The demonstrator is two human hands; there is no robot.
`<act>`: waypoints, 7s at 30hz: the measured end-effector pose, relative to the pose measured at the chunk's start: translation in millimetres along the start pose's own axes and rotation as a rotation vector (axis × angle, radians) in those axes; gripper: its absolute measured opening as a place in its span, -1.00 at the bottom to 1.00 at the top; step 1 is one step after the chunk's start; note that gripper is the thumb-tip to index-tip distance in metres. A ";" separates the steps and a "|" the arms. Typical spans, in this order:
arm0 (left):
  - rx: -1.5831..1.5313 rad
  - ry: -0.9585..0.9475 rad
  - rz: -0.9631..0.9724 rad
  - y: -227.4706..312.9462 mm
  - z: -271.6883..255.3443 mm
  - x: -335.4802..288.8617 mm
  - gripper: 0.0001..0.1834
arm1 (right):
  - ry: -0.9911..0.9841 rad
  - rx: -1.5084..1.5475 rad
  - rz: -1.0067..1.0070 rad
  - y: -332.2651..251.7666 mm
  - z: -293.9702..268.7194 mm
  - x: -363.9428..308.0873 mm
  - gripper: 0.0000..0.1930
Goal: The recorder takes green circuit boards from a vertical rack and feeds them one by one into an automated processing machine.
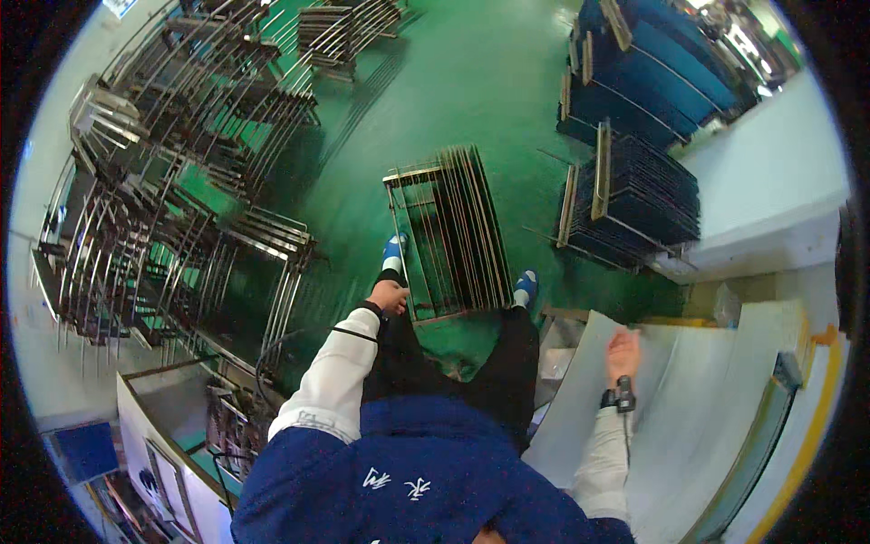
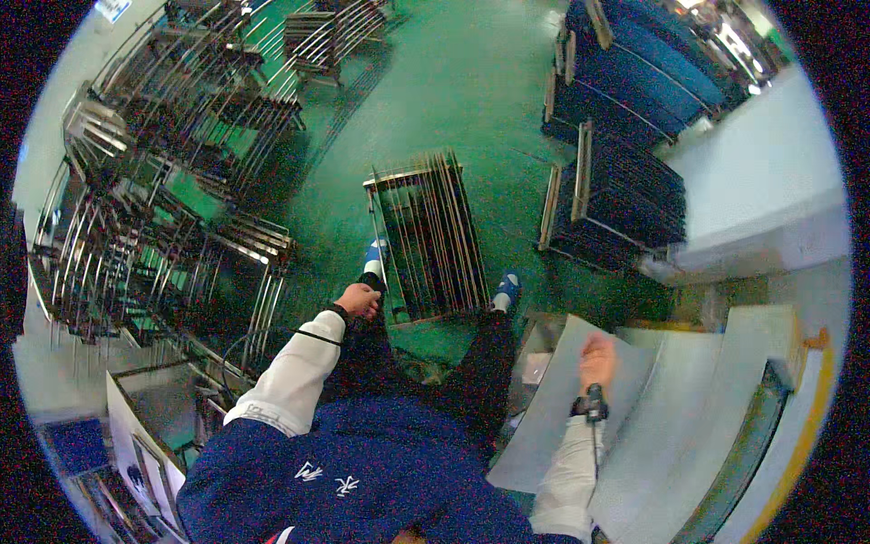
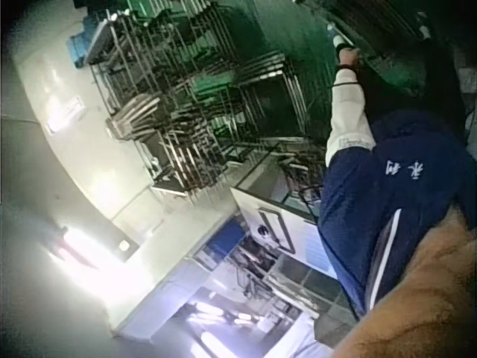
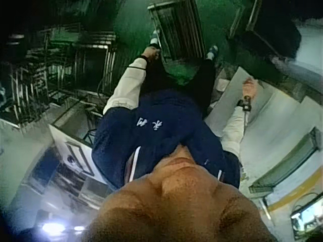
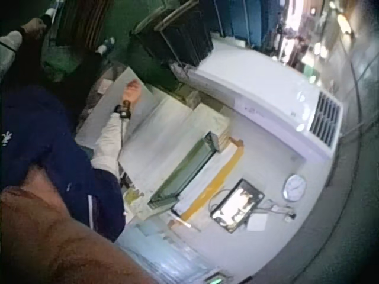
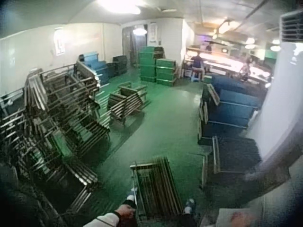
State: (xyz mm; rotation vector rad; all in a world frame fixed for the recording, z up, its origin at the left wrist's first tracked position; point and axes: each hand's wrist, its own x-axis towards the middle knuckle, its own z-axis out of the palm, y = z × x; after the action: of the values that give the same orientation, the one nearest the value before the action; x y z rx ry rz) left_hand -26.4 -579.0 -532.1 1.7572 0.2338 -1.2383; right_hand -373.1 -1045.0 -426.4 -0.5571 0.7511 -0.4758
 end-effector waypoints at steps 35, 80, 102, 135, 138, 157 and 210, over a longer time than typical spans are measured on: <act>0.604 0.482 0.182 46.9 -4.9 197.3 -0.69 | 0.266 -0.551 0.784 195.7 67.8 35.9 -0.64; -0.161 -0.918 0.445 233.7 266.5 -295.7 -0.72 | -0.100 -0.145 -0.516 39.6 231.4 -231.3 -0.66; 0.131 -1.408 0.318 199.9 394.6 -279.9 -0.44 | 0.343 0.441 -1.081 -22.5 68.7 -333.7 -0.78; 0.759 -0.083 0.324 8.1 -8.2 1.6 -0.78 | 0.593 0.567 -1.283 -74.3 44.8 -333.3 -0.85; -0.286 -0.121 -0.018 -13.1 -27.2 46.9 -0.82 | 0.578 0.586 -1.270 -77.3 46.1 -334.2 -0.85; -0.323 -0.640 -0.084 -17.5 -34.5 64.5 -0.81 | 0.596 0.545 -1.290 -86.8 29.4 -334.6 -0.87; 0.441 -0.408 0.369 -21.0 -39.2 48.9 -0.63 | 0.610 0.585 -1.320 -141.8 -36.4 -327.7 -0.82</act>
State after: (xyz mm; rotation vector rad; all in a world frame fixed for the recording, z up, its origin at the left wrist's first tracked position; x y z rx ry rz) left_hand 8.7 -553.9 -582.3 1.7504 -0.6156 -1.4016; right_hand -638.5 -971.6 -196.1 -0.2743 0.6768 -2.0850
